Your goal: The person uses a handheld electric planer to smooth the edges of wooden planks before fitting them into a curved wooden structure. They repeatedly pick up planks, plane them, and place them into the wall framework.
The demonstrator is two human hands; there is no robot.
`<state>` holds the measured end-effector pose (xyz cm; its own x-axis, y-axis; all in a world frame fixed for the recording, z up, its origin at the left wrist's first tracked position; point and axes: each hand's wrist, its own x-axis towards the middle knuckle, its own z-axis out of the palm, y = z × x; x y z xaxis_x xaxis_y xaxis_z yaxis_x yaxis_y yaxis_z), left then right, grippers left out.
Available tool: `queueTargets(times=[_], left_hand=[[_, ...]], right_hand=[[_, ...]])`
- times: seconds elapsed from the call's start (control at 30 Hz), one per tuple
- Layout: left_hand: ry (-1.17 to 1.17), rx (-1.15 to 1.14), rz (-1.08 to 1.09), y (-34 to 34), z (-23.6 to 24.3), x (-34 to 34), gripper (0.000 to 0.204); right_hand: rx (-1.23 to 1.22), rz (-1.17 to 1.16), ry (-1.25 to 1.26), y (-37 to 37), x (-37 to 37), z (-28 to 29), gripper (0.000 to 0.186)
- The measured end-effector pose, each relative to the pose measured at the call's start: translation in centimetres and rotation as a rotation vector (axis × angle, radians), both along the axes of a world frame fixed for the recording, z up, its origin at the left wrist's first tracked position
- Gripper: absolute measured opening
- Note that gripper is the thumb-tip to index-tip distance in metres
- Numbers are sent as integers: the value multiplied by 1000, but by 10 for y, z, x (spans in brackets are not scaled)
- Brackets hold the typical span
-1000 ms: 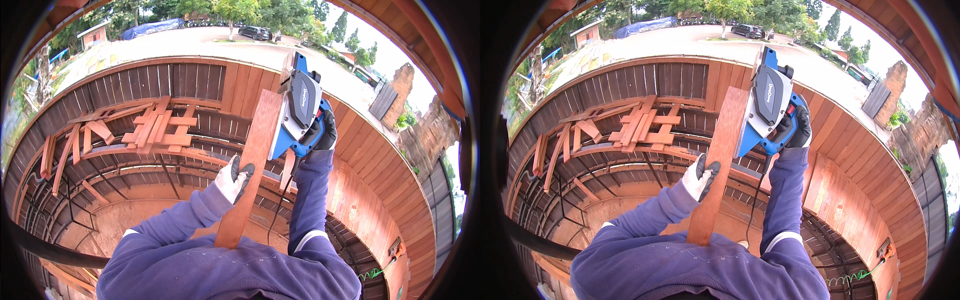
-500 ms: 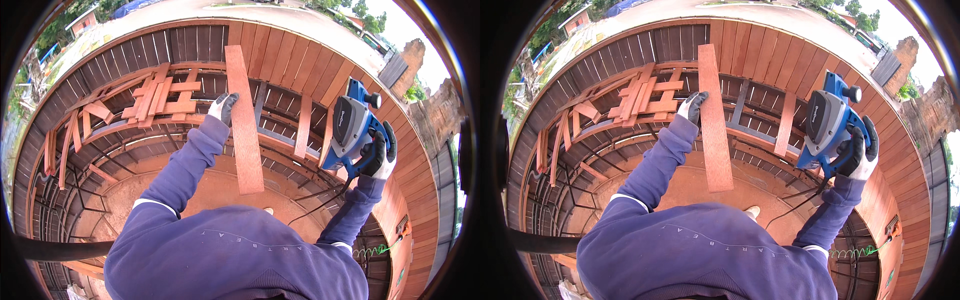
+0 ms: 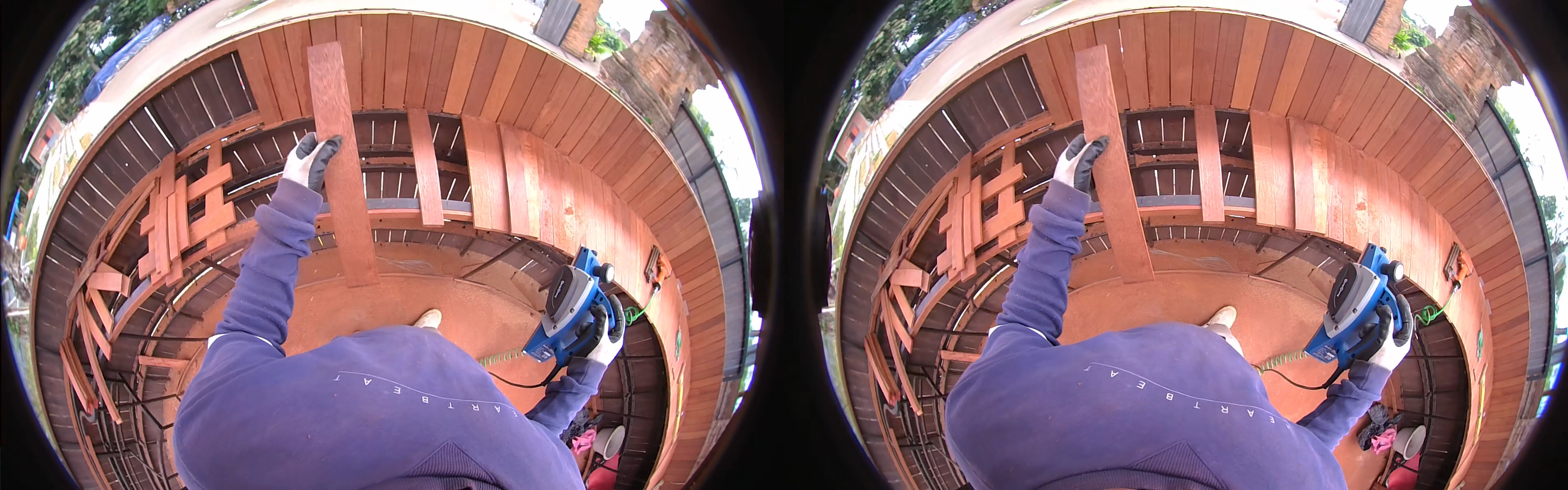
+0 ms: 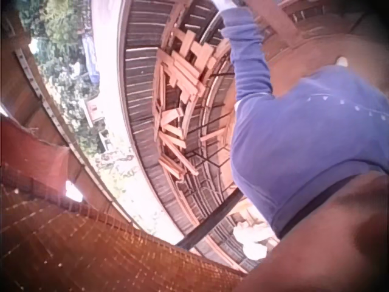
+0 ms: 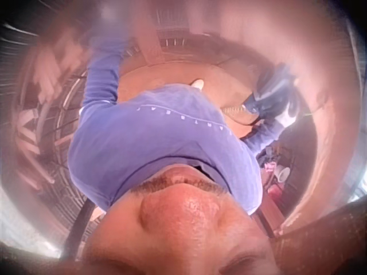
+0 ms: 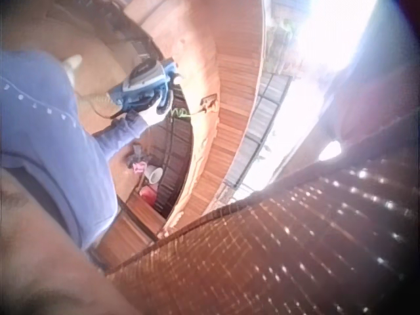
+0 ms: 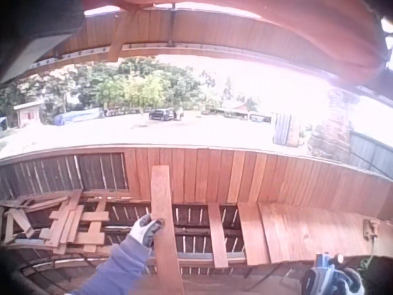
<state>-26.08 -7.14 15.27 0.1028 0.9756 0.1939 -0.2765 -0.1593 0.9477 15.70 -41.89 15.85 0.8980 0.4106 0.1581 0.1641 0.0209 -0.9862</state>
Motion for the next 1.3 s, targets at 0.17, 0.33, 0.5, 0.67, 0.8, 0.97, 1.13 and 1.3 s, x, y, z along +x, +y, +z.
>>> queueTargets(times=[0.17, 0.33, 0.5, 0.67, 0.8, 0.97, 1.13, 1.3], left_hand=[[136, 331, 53, 16, 71, 27, 22], [539, 449, 69, 51, 122, 64, 30], [493, 686, 297, 108, 140, 92, 33], [57, 344, 485, 111, 143, 95, 29], [-196, -73, 353, 74, 99, 89, 46], [-471, -314, 402, 41, 24, 95, 51], [-649, -468, 72, 9, -37, 99, 56], [-805, -548, -124, -32, -69, 147, 54]], right_hand=[[-99, -191, 96, -33, 44, -51, 44], [-85, -288, 250, -51, 83, -98, 40], [-148, -341, 296, -65, 125, -152, 42], [-182, -313, 333, -71, 138, -167, 40], [-260, -234, 233, -70, 150, -190, 36], [-469, -101, 229, -107, 196, -283, 38], [-681, 16, 44, -101, 197, -315, 34], [-704, 101, 107, -90, 189, -337, 39]])
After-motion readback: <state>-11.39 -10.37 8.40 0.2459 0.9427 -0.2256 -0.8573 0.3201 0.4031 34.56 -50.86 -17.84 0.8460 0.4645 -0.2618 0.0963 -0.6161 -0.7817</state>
